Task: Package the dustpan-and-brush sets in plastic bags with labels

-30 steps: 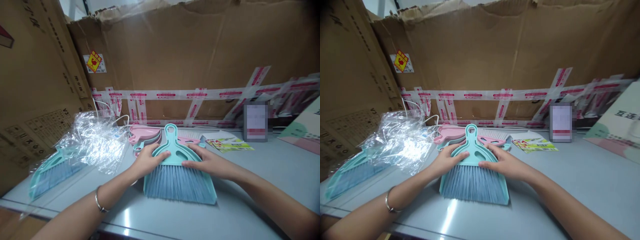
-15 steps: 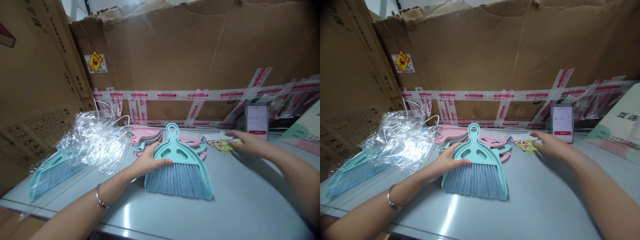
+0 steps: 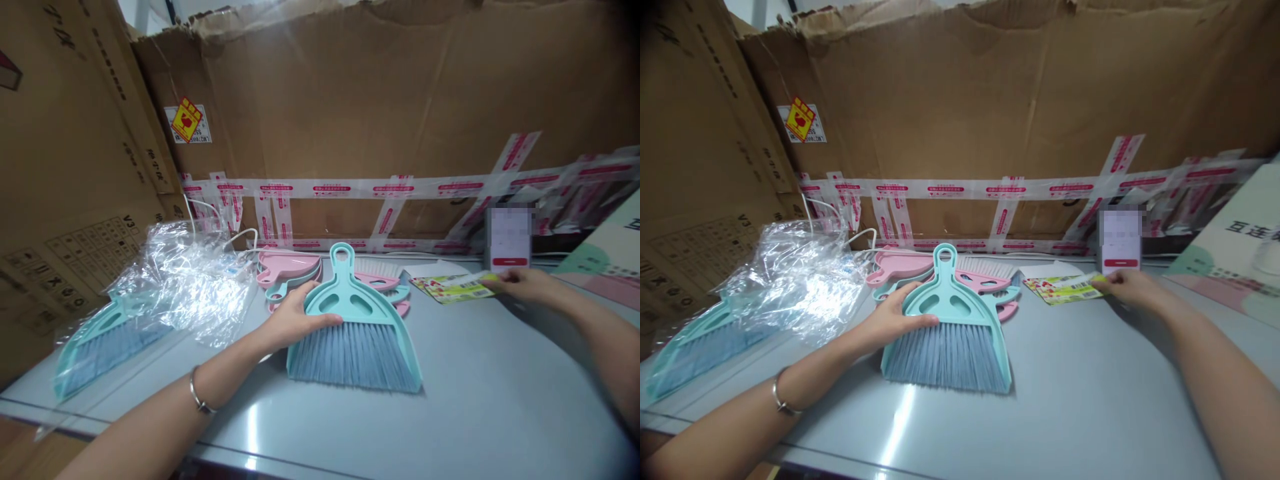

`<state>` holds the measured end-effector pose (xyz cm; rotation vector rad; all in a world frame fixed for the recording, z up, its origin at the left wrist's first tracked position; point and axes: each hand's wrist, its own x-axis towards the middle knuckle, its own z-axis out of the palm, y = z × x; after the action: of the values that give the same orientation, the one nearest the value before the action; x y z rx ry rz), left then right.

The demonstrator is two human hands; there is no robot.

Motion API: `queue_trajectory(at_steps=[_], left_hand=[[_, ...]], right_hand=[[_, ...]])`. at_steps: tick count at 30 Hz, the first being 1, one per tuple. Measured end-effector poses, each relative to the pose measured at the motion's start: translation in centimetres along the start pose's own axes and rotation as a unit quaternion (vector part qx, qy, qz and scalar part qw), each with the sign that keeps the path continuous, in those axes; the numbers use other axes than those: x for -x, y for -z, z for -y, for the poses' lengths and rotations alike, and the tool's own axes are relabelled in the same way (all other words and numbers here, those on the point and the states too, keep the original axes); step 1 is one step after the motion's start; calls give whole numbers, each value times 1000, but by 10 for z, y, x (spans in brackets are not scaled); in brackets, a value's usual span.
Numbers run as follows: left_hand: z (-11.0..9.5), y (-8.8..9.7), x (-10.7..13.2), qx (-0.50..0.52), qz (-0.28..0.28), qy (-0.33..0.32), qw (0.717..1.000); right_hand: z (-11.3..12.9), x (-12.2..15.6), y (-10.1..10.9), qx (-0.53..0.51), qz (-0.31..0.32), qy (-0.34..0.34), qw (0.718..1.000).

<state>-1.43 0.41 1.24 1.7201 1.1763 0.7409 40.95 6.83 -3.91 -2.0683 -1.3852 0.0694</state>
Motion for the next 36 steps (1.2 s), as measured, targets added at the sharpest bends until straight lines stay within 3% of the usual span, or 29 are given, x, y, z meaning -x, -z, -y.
queue_trajectory(at_steps=[3, 5, 7, 8, 10, 12, 14, 15, 17, 20, 24, 31, 36], left_hand=[[-1, 0, 1, 4, -2, 0, 1000], [0, -1, 1, 7, -5, 0, 1000], [1, -2, 1, 5, -17, 0, 1000], [2, -3, 0, 4, -24, 1, 1000], [4, -4, -1, 1, -33, 3, 999], [7, -5, -2, 0, -40, 6, 999], [8, -6, -3, 0, -54, 5, 999], [8, -7, -4, 4, -60, 5, 998], [7, -8, -4, 30, -72, 5, 997], [7, -10, -2, 101, -89, 13, 991], [7, -10, -1, 136, -120, 18, 983], [5, -9, -1, 153, -122, 27, 980], [5, -9, 0, 168, -94, 42, 980]], right_hand=[[31, 0, 17, -2, -26, -28, 999], [62, 16, 28, -53, -112, -1, 992], [98, 46, 38, -239, -251, 122, 930], [116, 65, 42, -323, -258, 167, 895], [146, 105, 48, -432, -176, 237, 852], [167, 140, 49, -501, 37, 280, 818], [177, 164, 44, -507, 271, 259, 776], [180, 170, 40, -487, 346, 243, 764], [181, 174, 27, -433, 395, 223, 779], [179, 167, 11, -391, 344, 206, 828], [175, 159, 6, -392, 260, 178, 864], [171, 161, -3, -368, 195, 172, 893], [169, 158, -6, -380, 181, 166, 892]])
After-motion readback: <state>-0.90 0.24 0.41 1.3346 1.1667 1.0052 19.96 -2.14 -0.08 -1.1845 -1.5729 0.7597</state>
